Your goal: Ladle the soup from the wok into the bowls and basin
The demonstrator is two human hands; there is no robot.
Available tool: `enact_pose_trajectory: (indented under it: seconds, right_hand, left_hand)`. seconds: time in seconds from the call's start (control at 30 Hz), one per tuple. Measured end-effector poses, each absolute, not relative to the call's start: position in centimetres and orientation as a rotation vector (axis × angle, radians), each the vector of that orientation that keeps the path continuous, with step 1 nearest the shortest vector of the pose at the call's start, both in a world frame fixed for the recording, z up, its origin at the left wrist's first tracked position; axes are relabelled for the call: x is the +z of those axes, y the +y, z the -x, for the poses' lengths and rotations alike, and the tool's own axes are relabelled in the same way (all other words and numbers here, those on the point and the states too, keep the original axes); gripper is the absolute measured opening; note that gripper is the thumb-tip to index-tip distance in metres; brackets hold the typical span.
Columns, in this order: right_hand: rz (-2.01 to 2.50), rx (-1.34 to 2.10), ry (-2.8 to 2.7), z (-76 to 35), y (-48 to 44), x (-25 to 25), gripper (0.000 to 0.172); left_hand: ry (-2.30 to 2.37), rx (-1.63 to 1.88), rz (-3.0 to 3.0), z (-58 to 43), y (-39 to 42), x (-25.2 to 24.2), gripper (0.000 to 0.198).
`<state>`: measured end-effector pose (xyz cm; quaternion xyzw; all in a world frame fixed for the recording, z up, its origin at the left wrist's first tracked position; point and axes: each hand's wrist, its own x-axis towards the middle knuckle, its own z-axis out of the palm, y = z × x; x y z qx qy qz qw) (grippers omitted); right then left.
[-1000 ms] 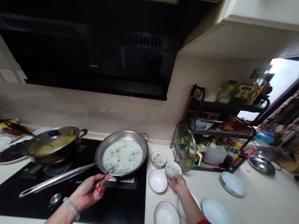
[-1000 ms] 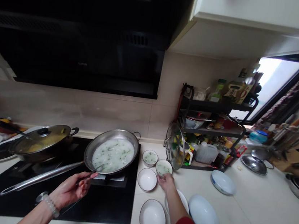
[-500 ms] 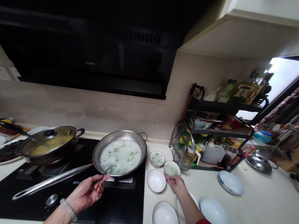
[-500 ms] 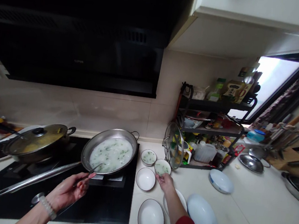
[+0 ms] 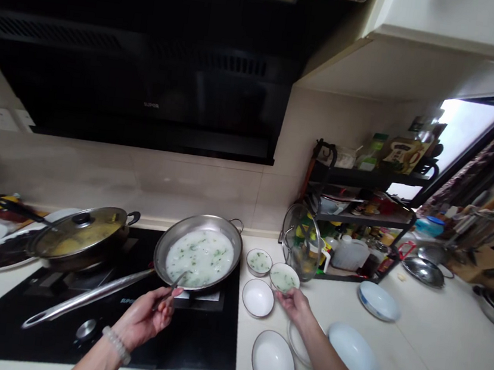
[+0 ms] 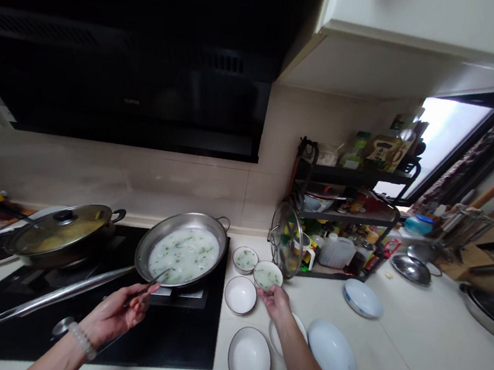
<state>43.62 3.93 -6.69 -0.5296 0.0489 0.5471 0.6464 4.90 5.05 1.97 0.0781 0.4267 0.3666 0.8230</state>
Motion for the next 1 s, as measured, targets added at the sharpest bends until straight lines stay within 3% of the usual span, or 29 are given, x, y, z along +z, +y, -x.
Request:
enact_pose_trajectory:
  seconds: [0.57, 1.0]
  right_hand:
    - [1.068, 1.398, -0.268, -39.2, 5.0, 3.2, 0.017]
    - [1.175, 1.510, -0.382, -30.2, 11.0, 4.5, 0.018]
  left_hand:
    - [0.963, 0.753, -0.147, -4.9, 5.1, 2.8, 0.017]
    - [0.945, 0.735, -0.188, -3.8, 5.7, 2.5, 0.015]
